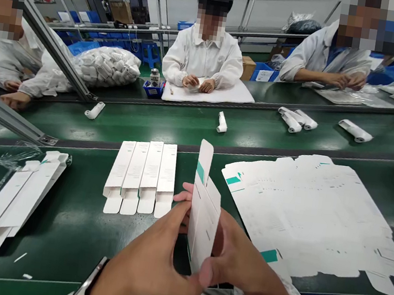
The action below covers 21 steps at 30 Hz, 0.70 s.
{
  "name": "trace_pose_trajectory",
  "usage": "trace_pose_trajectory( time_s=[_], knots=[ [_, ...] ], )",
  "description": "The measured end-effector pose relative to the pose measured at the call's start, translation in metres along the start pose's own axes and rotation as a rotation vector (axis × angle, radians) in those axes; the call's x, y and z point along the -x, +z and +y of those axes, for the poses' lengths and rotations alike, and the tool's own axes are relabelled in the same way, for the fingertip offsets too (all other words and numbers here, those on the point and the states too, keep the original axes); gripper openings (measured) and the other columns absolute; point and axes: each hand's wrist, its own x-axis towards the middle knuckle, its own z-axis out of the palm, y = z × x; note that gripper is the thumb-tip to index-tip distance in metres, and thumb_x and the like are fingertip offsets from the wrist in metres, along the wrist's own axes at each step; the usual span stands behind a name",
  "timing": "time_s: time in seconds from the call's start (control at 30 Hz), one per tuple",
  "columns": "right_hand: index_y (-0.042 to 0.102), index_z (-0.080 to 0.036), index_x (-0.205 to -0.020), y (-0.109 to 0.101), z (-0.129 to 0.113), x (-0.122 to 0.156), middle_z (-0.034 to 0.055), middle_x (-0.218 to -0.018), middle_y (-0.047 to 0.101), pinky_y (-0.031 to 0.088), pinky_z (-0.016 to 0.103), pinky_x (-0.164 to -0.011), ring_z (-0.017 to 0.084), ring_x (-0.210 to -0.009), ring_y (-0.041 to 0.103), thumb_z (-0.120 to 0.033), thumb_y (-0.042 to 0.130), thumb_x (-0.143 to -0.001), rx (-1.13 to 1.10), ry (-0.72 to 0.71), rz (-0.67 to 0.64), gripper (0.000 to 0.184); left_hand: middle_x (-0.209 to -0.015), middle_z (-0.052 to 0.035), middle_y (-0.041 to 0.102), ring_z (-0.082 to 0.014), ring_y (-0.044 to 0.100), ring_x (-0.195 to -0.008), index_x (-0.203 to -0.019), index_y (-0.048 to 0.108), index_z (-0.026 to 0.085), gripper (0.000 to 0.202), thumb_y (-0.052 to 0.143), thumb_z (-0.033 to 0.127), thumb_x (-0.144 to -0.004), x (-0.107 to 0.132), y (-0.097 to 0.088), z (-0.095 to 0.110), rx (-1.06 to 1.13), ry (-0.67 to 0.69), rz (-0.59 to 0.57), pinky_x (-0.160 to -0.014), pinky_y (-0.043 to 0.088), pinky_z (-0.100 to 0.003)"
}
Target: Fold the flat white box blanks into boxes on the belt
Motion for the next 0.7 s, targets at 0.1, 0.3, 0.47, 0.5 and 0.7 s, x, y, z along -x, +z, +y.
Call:
trace_pose_trajectory(
  time_s=[0.1,0.3,0.47,0.5,0.7],
  knots=[
    [0.071,-0.038,-0.146,0.005,0.003,0.001,0.0051,-0.151,0.065,0.064,0.039,-0.109,0.024,-0.124,0.072,-0.041,0.114,-0.069,0.020,-0.054,0.050,0.088,-0.162,-0.0098,0.059,-0.0403,0.061,-0.145,-0.167,0.045,0.040,0.103,0.096,0.029,-0.078,-0.001,0.000,0.005,0.055,-0.044,-0.022,-0.120,0.056,-0.063],
    [0.073,-0.039,-0.133,0.007,0.009,-0.001,0.0026,-0.138,0.073,0.068,0.046,-0.107,0.026,-0.121,0.076,-0.016,0.107,-0.069,0.049,-0.182,0.103,0.076,-0.177,-0.0070,0.051,-0.0386,0.060,-0.149,-0.173,0.042,0.042,0.122,0.105,0.036,-0.069,-0.003,-0.005,-0.001,0.056,-0.027,0.052,-0.123,0.055,-0.055],
    [0.080,-0.031,-0.124,0.003,0.009,0.002,0.0068,-0.127,0.083,0.070,0.050,-0.101,0.033,-0.119,0.080,-0.027,0.107,-0.073,0.109,-0.070,0.218,0.059,-0.132,-0.0050,0.081,-0.0301,0.077,-0.113,-0.139,0.073,0.027,0.071,0.100,0.038,-0.075,-0.005,-0.006,-0.003,-0.019,-0.027,0.123,-0.092,0.061,-0.037],
    [0.082,-0.028,-0.120,0.002,0.009,0.002,0.0082,-0.122,0.085,0.070,0.050,-0.099,0.034,-0.116,0.081,-0.032,0.107,-0.074,0.121,-0.036,0.299,0.053,-0.106,-0.0028,0.082,-0.0248,0.075,-0.091,-0.115,0.079,0.023,0.039,0.093,0.042,-0.084,-0.006,-0.005,-0.004,-0.033,-0.043,0.153,-0.077,0.057,-0.032],
    [0.081,-0.022,-0.116,-0.006,0.007,-0.006,0.0113,-0.119,0.086,0.070,0.051,-0.098,0.036,-0.110,0.083,-0.047,0.104,-0.082,0.147,-0.038,0.509,0.049,-0.071,0.0001,0.059,-0.0174,0.053,-0.064,-0.075,0.055,0.023,0.051,0.053,0.058,-0.113,-0.006,0.015,-0.012,-0.113,-0.006,0.235,-0.060,0.038,-0.032]
  ],
)
